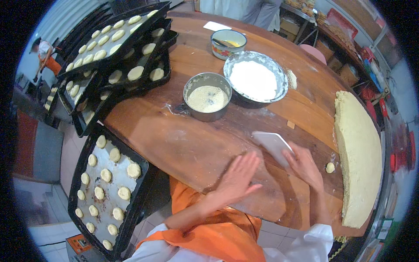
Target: The person shapes dough by rolling pieces of dough in their hands to form small balls, coats them in a bowl of topping, and places them onto a baking tray.
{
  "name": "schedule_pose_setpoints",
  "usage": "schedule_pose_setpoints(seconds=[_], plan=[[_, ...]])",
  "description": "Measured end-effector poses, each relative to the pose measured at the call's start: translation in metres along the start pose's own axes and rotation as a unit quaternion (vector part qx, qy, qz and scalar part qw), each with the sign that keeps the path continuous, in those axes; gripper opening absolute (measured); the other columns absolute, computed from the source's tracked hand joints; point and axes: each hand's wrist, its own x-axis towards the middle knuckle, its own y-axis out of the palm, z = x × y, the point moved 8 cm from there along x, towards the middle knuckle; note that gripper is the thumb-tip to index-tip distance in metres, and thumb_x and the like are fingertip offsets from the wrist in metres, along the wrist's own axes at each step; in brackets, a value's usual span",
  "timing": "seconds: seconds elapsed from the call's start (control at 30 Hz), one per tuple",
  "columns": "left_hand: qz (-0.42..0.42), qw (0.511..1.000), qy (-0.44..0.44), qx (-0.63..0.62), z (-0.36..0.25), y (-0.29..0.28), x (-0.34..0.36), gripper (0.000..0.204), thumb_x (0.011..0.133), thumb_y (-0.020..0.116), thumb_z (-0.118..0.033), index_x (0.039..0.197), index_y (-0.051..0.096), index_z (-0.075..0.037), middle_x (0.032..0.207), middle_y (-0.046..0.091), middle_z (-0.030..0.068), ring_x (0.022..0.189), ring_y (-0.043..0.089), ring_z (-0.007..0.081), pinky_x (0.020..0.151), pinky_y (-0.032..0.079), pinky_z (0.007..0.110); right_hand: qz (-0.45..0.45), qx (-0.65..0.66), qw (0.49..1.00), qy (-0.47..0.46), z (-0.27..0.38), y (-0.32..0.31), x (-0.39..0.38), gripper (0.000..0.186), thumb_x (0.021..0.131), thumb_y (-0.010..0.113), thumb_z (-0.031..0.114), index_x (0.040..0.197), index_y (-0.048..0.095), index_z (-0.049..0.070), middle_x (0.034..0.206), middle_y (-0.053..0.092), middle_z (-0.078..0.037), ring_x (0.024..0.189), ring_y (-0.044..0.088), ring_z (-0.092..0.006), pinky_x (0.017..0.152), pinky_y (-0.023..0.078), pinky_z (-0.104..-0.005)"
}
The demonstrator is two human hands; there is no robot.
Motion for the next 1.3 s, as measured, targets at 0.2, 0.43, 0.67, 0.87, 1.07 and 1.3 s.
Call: schedule_pose_setpoints(seconds=[0.2, 0.43, 0.67, 0.87, 1.07, 1.3], plan=[[-0.004, 0.983, -0.169, 0.066, 0.061, -0.034, -0.074, 0.090, 0.073, 0.056, -0.055, 0.126, 0.027, 0.012, 0.134, 0.024, 0.0294, 0.126, 0.023, 0.0402, 0.104, 0.015, 0.049, -0.211, -0.265, 0.903, -0.263, 0.031, 0.023, 0.067, 0.039, 0.077, 0.047, -0.003, 0.115, 0.050, 0.008, 0.111, 0.055, -0.017, 0.102, 0.053, -0.0326, 0.086, 0.044, -0.0385], [-0.045, 0.980, -0.180, 0.079, 0.051, -0.031, -0.100, 0.098, 0.066, 0.062, -0.056, 0.125, 0.028, 0.015, 0.132, 0.027, 0.0316, 0.125, 0.023, 0.0426, 0.103, 0.019, 0.049, -0.175, -0.287, 0.880, -0.335, 0.046, 0.088, 0.061, 0.043, 0.072, 0.048, -0.001, 0.115, 0.050, 0.003, 0.113, 0.053, -0.017, 0.104, 0.051, -0.0325, 0.089, 0.042, -0.0383], [-0.055, 0.981, -0.179, 0.060, 0.050, -0.033, -0.097, 0.103, 0.064, 0.067, -0.050, 0.128, 0.018, 0.015, 0.133, 0.019, 0.0353, 0.126, 0.019, 0.0453, 0.103, 0.015, 0.052, -0.022, -0.252, 0.893, -0.372, 0.072, 0.127, -0.032, 0.045, 0.070, 0.055, 0.005, 0.115, 0.050, 0.004, 0.115, 0.052, -0.015, 0.106, 0.051, -0.0286, 0.091, 0.041, -0.0383], [-0.033, 0.980, -0.174, 0.095, 0.056, -0.029, -0.072, 0.095, 0.072, 0.060, -0.051, 0.128, 0.021, 0.014, 0.134, 0.020, 0.0331, 0.127, 0.021, 0.0427, 0.104, 0.015, 0.050, -0.136, -0.260, 0.909, -0.295, 0.065, 0.061, -0.042, 0.039, 0.071, 0.057, 0.003, 0.110, 0.052, 0.004, 0.104, 0.059, -0.015, 0.094, 0.058, -0.0287, 0.080, 0.047, -0.0385], [0.011, 0.999, -0.035, 0.040, 0.014, 0.007, -0.026, 0.082, 0.078, 0.054, -0.047, 0.127, 0.025, 0.013, 0.133, 0.027, 0.0292, 0.127, 0.024, 0.0385, 0.106, 0.018, 0.043, -0.174, -0.347, 0.880, -0.274, 0.042, 0.080, -0.039, 0.032, 0.071, 0.053, 0.004, 0.102, 0.048, -0.001, 0.080, 0.058, -0.015, 0.069, 0.060, -0.0278, 0.055, 0.048, -0.0359], [-0.117, 0.933, -0.127, -0.316, 0.027, -0.028, -0.108, 0.042, 0.083, 0.054, -0.019, 0.118, 0.044, 0.003, 0.116, 0.047, 0.0185, 0.113, 0.045, 0.0284, 0.096, 0.036, 0.038, -0.113, 0.079, 0.990, -0.003, -0.050, 0.026, -0.060, 0.026, 0.090, 0.046, 0.017, 0.111, 0.049, 0.001, 0.088, 0.061, -0.012, 0.075, 0.058, -0.0162, 0.065, 0.047, -0.0293]])
